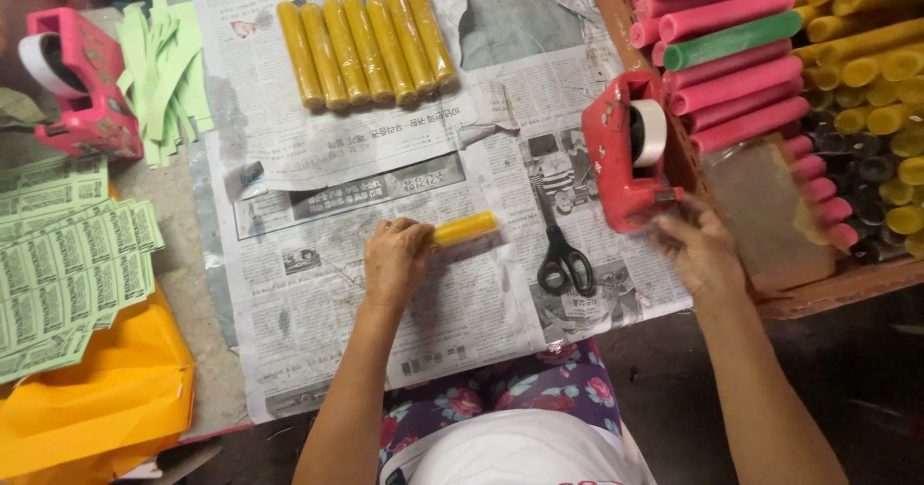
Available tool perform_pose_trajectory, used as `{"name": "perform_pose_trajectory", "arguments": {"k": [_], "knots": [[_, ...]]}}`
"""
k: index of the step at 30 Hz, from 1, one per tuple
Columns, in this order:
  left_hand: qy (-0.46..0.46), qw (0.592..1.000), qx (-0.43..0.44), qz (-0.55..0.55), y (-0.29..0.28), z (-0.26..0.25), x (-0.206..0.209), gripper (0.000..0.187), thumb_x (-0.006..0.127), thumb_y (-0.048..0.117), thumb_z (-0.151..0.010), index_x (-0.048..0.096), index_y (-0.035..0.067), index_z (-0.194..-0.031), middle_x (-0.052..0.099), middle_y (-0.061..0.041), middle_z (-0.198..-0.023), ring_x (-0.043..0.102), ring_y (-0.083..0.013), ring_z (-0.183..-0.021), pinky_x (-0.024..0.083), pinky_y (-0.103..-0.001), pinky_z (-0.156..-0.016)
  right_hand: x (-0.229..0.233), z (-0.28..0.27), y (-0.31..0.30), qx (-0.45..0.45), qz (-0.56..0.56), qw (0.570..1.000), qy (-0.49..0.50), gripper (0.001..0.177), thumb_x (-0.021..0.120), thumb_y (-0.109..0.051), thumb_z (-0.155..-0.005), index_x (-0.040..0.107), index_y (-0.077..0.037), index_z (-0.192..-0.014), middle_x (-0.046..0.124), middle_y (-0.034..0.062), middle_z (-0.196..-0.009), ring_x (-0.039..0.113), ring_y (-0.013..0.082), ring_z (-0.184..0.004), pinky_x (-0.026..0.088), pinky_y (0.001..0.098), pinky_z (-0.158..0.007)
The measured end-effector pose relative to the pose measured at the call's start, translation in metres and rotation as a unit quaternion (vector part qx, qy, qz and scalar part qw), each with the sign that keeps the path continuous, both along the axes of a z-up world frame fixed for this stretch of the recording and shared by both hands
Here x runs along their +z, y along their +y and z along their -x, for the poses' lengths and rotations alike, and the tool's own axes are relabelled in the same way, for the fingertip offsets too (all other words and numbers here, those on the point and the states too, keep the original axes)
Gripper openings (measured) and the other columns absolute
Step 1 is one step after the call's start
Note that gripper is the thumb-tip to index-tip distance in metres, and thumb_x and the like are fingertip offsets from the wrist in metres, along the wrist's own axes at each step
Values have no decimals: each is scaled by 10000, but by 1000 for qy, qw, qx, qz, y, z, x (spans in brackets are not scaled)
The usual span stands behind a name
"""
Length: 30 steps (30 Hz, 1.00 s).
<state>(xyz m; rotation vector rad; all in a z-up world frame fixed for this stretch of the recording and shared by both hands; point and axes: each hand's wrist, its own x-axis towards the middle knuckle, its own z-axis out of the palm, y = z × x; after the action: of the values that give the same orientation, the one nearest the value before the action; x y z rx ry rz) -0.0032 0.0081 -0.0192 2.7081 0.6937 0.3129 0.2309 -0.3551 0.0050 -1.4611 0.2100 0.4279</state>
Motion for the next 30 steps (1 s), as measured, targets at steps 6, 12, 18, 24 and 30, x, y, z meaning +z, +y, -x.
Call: {"name": "perform_pose_trajectory", "arguments": {"k": [6,12,18,24,30], "knots": [[-14,1000,-11,25,11,-4,-16,243,834,321,-757,780,320,-994,701,67,-979,632,-198,-951,527,-347,-783,-50,45,-17,-15,33,999,9,475,760,-42,-884,552,-190,-1284,699,83,-991,739,198,-914,627,331,-790],[-17,993,-14,118,23,-5,-30,246,804,255,-780,799,309,-1020,727,2,-1033,665,-273,-984,564,-394,-820,43,121,88,168,0,963,-211,797,770,32,-813,431,-27,-1533,731,177,-930,709,195,-868,598,318,-786],[-9,983,-30,181,36,-14,-47,251,772,248,-812,808,276,-1058,740,-52,-1066,684,-331,-1015,583,-429,-859,-6,141,194,254,-75,942,-205,717,743,-18,-876,436,-64,-1522,757,98,-951,691,84,-828,573,176,-693],[-7,976,-39,212,41,-16,-44,243,776,244,-821,812,254,-1060,748,-79,-1057,704,-353,-1013,589,-444,-863,-39,138,224,237,-86,957,-141,752,668,38,-886,348,-86,-1556,703,165,-991,688,174,-518,452,176,-350],[2,974,-44,223,41,-16,-40,258,767,240,-828,809,248,-1082,748,-89,-1065,700,-356,-1036,587,-447,-887,-48,129,232,255,-61,950,-169,806,668,62,-866,312,-98,-1572,705,167,-1009,705,186,-531,456,174,-341]]}}
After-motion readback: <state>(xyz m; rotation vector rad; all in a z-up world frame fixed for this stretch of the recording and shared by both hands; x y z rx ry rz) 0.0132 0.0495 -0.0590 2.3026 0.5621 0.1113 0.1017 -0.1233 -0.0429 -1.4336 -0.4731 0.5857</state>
